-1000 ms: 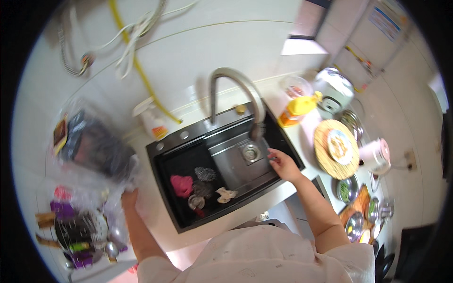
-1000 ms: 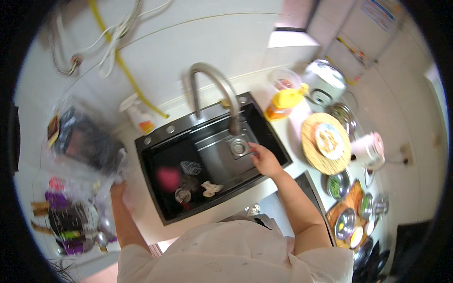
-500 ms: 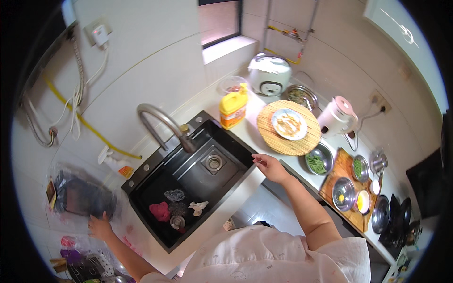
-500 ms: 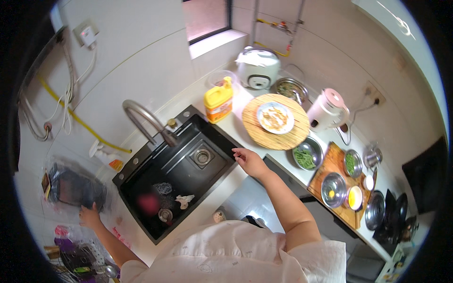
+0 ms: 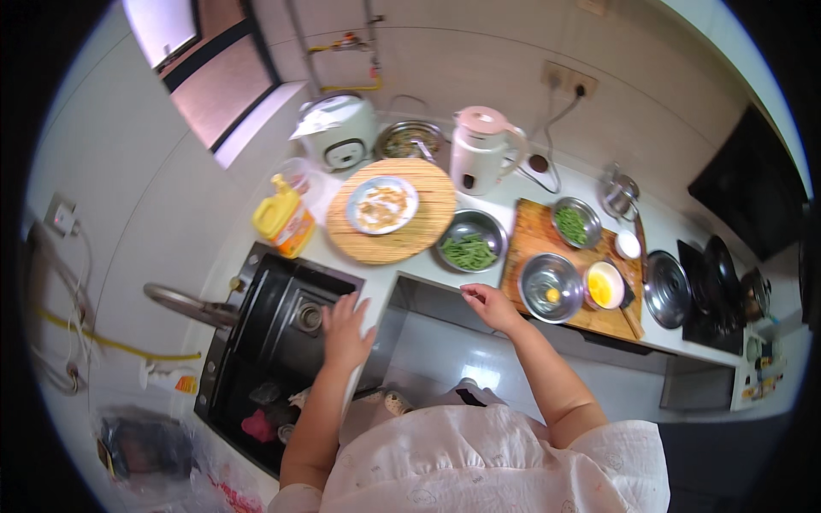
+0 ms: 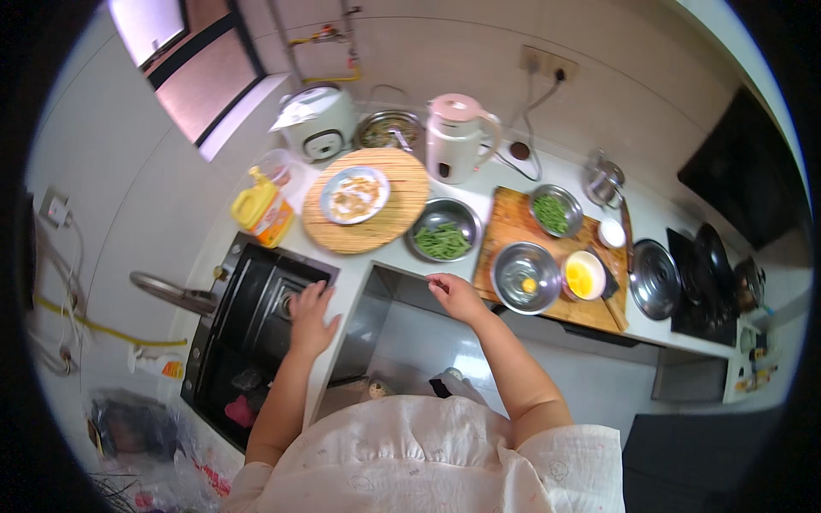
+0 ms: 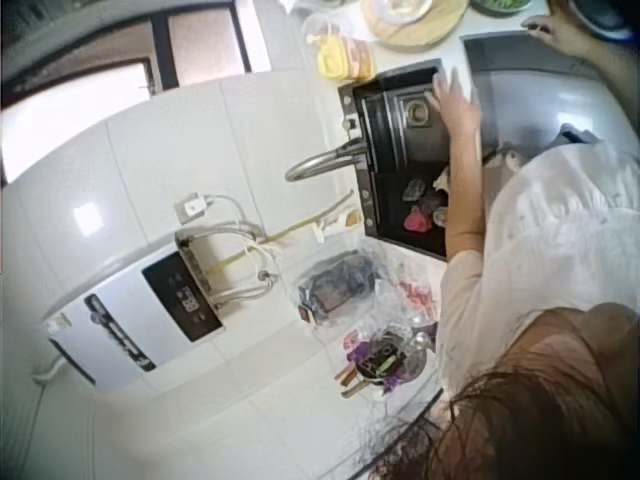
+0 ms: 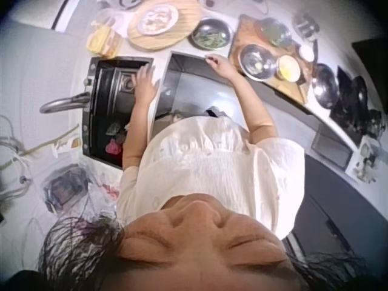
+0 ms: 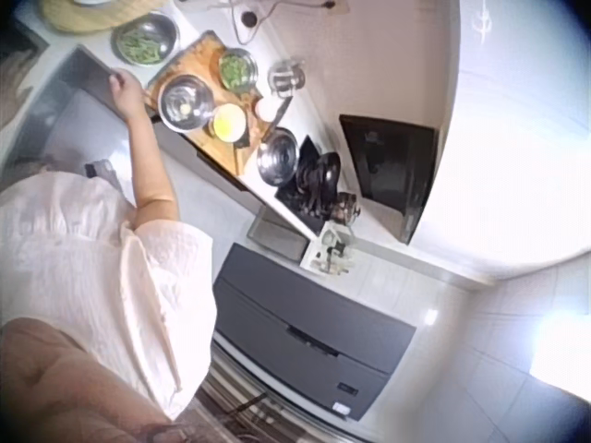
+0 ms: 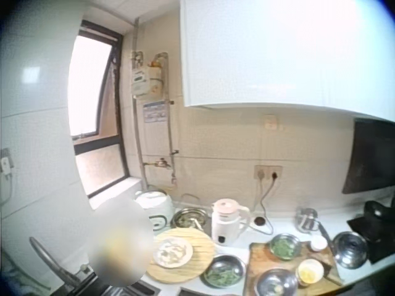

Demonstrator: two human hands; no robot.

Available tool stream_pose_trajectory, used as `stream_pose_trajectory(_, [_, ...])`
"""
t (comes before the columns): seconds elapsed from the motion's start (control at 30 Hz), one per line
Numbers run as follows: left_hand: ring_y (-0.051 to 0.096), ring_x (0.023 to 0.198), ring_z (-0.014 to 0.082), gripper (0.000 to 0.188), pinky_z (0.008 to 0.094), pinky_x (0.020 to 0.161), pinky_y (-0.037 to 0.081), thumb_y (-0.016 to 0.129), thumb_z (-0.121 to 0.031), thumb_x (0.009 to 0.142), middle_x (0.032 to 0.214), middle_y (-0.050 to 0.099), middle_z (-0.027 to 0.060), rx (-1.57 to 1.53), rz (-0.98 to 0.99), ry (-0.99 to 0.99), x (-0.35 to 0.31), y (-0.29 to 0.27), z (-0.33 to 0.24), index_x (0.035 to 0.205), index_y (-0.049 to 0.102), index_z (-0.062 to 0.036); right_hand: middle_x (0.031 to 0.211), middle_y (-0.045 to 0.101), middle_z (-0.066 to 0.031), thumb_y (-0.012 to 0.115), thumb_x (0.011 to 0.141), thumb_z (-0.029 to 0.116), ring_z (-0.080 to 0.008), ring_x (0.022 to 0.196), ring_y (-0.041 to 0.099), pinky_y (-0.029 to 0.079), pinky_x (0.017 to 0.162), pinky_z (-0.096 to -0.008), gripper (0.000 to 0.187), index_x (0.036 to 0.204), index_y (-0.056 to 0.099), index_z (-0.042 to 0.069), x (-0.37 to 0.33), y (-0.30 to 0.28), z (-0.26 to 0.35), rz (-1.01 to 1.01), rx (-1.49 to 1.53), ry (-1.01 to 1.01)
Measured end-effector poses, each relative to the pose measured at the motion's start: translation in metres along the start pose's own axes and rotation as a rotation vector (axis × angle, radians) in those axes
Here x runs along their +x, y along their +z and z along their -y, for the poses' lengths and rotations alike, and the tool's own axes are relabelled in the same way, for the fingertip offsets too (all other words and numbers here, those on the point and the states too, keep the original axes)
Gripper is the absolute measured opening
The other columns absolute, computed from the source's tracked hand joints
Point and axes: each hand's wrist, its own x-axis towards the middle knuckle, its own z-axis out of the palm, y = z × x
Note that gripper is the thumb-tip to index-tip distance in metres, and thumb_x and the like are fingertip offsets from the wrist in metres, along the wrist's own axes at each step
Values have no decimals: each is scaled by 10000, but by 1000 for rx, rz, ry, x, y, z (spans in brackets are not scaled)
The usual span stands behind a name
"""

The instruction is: The person cracks eggs into a bowl, discards shells into a plastic bag, and whisks the eggs with chopsticks. They also clean the sink drain and wipe the sink area with a cloth.

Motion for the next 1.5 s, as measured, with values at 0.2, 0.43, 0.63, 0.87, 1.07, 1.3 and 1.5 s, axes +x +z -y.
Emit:
stream_pose_trajectory(0.2, [320,1281,303,604,446,1066,226,663,-243,759,1375,363,127,-321,274,144,65,80,-124,1302,428,-119,778,647,-104,548,875,207,-196,734,618,481,689,-308,193,905,644,42,-73,-91,-73,-240,-103,169])
stream_pose_trajectory(0.43, [337,1248,358,737,382,1036,300,697,-212,726,1346,312,223,-653,215,-125,108,170,-152,1333,323,-27,638,598,-71,499,918,262,-146,613,558,447,609,-285,353,712,604,-5,-153,-156,-122,-549,-57,391])
stream_pose_trajectory(0.63, [388,1198,344,696,378,1001,338,705,-178,710,1284,365,217,-703,214,-92,138,194,-165,1305,372,-40,616,600,-83,406,943,379,-155,602,566,456,617,-279,500,692,595,-9,-176,-159,-146,-765,120,570])
stream_pose_trajectory(0.87, [515,1037,219,257,322,922,395,590,-156,849,1121,532,124,-1158,339,-98,180,190,-194,1069,563,-24,729,610,-54,415,945,368,-116,630,537,443,607,-250,420,792,591,19,-161,-160,-126,-904,254,530])
stream_pose_trajectory(1.07, [502,1056,207,452,340,954,351,370,-350,956,1113,581,98,-1313,526,-99,217,164,-187,844,625,6,750,618,-58,417,953,334,-109,654,553,453,625,-239,385,823,595,18,-140,-165,-111,-1017,370,494])
stream_pose_trajectory(1.3, [145,1364,245,878,431,1097,121,139,-714,836,1481,196,79,-2199,963,-109,235,113,-182,1419,211,-62,786,629,-58,354,968,374,-121,688,577,468,658,-252,432,888,593,22,-105,-156,-94,-950,483,497])
stream_pose_trajectory(1.5, [154,1366,249,908,462,1106,89,167,-736,813,1484,189,93,-2561,916,-118,231,53,-177,1415,219,-58,928,629,-72,250,971,448,-136,818,576,454,757,-275,541,999,578,19,-32,-158,-69,-667,515,337])
